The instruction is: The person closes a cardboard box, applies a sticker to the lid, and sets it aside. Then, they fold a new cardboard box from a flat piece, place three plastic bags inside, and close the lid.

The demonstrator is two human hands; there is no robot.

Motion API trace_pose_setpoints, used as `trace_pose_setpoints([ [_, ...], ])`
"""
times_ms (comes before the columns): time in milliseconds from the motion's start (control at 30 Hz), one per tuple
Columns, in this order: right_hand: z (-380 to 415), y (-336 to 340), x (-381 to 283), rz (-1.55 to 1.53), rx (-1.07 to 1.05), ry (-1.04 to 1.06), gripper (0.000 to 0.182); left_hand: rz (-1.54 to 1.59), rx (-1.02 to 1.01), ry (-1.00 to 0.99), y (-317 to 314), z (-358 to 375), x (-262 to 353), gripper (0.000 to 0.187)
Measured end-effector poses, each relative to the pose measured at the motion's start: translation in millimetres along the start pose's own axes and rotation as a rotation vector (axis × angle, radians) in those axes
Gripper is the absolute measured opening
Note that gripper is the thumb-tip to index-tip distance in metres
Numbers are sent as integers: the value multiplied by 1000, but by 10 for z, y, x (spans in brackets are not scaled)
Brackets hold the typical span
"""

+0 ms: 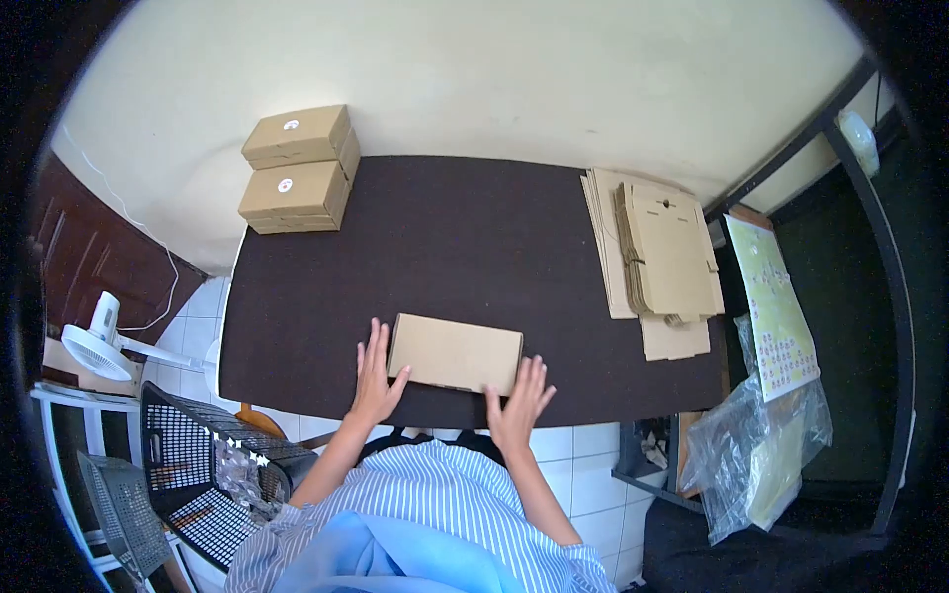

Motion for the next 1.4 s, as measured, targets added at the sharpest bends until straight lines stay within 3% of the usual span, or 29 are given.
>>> trace_pose_setpoints([
  [67, 6, -31, 149, -101, -74, -149, 72, -79, 13, 187, -18, 101, -121, 75],
  [267, -66, 8, 117, -132, -69, -79, 65, -179, -20, 100, -83, 143, -177, 70],
  [333, -82, 48, 62, -99, -114, 18, 66, -78, -34, 87, -87, 171, -215, 72],
  [400, -93, 178, -44, -128, -103, 85, 69, 44, 91, 37, -132, 265, -369, 75],
  [633, -230, 438, 402, -198, -8, -26, 68, 151, 29, 13, -480, 93, 245, 68],
  [700, -333, 632, 650, -190, 8, 4, 60, 282, 209, 53, -716, -19, 465, 60],
  [733, -372, 764, 821, -184, 10, -1, 60, 288, 202, 52, -862, -64, 574, 60],
  [800, -493, 1025, 1160, -171, -151, 88, 58, 287, 295, 169, -1098, -172, 681, 51],
  [867, -626, 1469, 1549, -93, 22, 169, 41, 185, 339, 159, -1230, -222, 751, 44],
  [933, -770, 1943, 2082, -90, 169, 97, 28, 105, 403, 178, -1264, -222, 743, 43],
  [1000, -913, 2462, 2595, -7, 363, 25, 19, 237, 481, 196, -1292, -175, 687, 41],
  [1067, -1072, 2937, 3016, 25, 511, -47, 17, 150, 554, 173, -1269, -111, 693, 38],
  [1200, -1531, 3519, 3610, 82, 605, -96, 18, 52, 647, 215, -1233, -67, 673, 34],
  [1400, -2369, 3593, 4295, 19, 673, -151, 15, -146, 641, 310, -1239, -139, 718, 33],
])
Point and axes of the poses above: each hand's wrist, its own z-axis away from the middle knuckle, its own y-axis out of the back of the hand, x = y × z, the point moved 4 cm from there along -z, towards the middle knuckle, and after that the axes turned 2 degrees about y, right-handed, at the moved point
